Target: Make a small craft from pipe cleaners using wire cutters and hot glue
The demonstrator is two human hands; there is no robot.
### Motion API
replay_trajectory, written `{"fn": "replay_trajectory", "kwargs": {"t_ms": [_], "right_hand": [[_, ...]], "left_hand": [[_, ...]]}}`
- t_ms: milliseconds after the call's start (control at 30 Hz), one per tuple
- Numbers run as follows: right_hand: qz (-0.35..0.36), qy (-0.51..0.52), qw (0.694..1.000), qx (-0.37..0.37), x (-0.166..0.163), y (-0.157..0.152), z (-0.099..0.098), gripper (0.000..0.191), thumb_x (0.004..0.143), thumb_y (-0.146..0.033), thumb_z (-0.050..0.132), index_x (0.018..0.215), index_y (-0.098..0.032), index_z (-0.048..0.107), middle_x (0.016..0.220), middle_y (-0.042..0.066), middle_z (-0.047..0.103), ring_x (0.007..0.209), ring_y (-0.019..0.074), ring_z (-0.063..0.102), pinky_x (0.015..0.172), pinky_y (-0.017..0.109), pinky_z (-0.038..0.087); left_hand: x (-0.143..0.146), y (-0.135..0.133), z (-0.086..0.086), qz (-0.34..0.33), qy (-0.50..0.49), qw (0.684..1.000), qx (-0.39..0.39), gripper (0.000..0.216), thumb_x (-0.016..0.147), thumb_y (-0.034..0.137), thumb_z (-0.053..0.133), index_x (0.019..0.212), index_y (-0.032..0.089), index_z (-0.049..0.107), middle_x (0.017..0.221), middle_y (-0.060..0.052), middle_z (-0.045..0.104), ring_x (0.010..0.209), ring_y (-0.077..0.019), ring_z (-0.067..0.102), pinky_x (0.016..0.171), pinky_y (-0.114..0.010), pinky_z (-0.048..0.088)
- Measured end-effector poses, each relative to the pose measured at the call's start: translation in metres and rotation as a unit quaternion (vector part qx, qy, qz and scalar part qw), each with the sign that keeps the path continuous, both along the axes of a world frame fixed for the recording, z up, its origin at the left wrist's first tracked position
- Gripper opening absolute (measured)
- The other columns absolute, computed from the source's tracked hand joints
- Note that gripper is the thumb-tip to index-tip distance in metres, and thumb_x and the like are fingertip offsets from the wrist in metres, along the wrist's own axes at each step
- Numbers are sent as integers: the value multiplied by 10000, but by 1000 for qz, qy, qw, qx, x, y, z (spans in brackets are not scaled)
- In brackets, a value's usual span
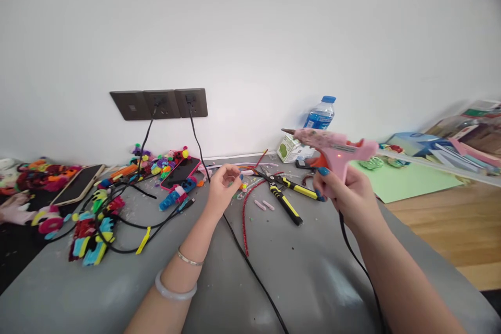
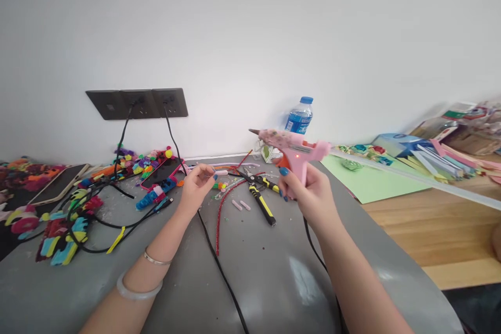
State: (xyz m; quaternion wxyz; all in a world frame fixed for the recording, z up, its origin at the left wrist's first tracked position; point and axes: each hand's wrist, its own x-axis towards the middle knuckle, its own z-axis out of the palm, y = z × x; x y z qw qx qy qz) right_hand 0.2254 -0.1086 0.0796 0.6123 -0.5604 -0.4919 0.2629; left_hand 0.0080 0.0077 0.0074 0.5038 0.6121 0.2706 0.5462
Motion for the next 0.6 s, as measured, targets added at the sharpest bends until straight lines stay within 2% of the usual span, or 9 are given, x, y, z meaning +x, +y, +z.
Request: {"fn": "replay_trajectory", "kwargs": {"t_ms": [67, 167, 300, 400, 533, 600], "right_hand": [[20, 20, 999, -16, -4, 20, -7, 235, 840, -414, 619, 887, -185, 640, 505, -29, 518, 404, 97, 395, 371, 240, 279], [25, 77, 996, -26, -4, 46, -31, 283, 828, -435, 605, 915, -169, 645, 499, -33, 505, 401, 91, 359, 355, 232, 216], [64, 124, 989, -54, 2, 56, -57, 301, 810, -442, 641, 925, -164, 632, 500, -38, 493, 455, 97, 378, 424, 232, 306], [112, 116, 984, -75, 8, 51, -59, 332, 813, -486, 645, 918, -172, 611, 512, -40, 488, 463, 99, 380, 434, 238, 293], [165, 77, 978, -101, 17, 46, -57, 360, 850, -539, 597, 881, -181, 580, 492, -45, 460, 431, 94, 302, 397, 249, 179], [199, 64, 972, -107, 22, 46, -58, 362, 869, -543, 574, 903, -183, 572, 479, -48, 454, 427, 96, 274, 405, 256, 166]], "left_hand": [[0, 1, 0, -1, -7, 1000, -2, 115, 705, 167, 645, 800, 182, 582, 831, -13, 581, 759, -124, 564, 687, -230, 480], [0, 2, 0, -3, -5, 1000, -10, 110, 700, 161, 647, 789, 179, 586, 834, -17, 584, 765, -123, 568, 691, -229, 482], [2, 1, 0, -3, 0, 1000, -19, 106, 700, 167, 660, 778, 178, 589, 832, -22, 592, 763, -130, 582, 692, -240, 499], [3, -1, -1, -16, 7, 1000, -19, 77, 734, 159, 635, 797, 180, 594, 831, -17, 592, 731, -119, 584, 681, -240, 509], [3, -2, -2, -24, 11, 1000, -10, 66, 756, 154, 618, 807, 180, 587, 852, -16, 593, 710, -107, 578, 668, -233, 512], [3, -2, -2, -22, 10, 1000, -8, 65, 756, 152, 616, 802, 181, 580, 848, -14, 583, 716, -107, 571, 665, -230, 512]]}}
